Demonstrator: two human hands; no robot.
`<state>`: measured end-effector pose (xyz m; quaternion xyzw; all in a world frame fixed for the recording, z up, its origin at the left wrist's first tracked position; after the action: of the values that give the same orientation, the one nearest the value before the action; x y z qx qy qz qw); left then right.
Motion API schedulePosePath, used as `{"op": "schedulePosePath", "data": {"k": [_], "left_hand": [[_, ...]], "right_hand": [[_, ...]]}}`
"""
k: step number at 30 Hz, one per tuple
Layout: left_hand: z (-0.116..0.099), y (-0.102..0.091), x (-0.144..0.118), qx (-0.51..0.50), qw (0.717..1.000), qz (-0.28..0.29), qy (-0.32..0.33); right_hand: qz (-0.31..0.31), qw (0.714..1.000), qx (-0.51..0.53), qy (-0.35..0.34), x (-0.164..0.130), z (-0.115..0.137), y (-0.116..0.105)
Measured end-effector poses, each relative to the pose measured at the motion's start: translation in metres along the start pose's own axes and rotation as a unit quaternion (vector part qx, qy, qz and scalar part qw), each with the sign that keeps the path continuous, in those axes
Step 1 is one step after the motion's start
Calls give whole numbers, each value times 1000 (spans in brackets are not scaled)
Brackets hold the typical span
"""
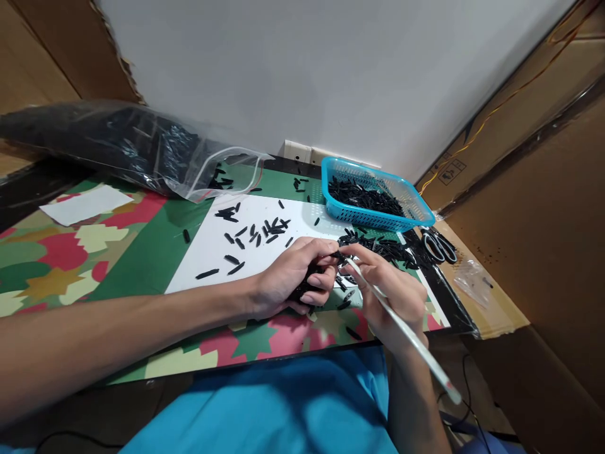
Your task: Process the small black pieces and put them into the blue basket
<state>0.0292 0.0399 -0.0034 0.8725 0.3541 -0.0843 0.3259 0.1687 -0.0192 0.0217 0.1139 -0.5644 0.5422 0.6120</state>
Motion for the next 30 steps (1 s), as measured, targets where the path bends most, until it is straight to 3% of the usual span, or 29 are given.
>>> {"op": "schedulePosePath", "data": {"k": [5,8,10,17,30], "left_hand": [[7,2,1,-12,1000,19,-17],[5,5,2,5,999,45,28],[3,8,1,32,995,55,71],[-2,11,-9,167,964,15,206],[-4,12,-10,193,950,0,245]], "right_hand": [[-65,997,31,14,-1,1,1],[-133,984,88,75,0,1,-7],[-147,973,130,118,2,0,-14],[-82,962,196,173,4,-10,-32],[-70,955,243,156,4,-11,-28]]}}
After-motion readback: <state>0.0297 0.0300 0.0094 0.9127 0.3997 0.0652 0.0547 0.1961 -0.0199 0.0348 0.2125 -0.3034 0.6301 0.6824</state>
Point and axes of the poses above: each hand's wrist, its own x-axis towards the middle knuckle, its own y-axis out of the palm, z = x × y, the point moved 5 cm from there along x, towards the middle knuckle, and after that the axes turned 5 degrees about -y, right-handed, at the moved point
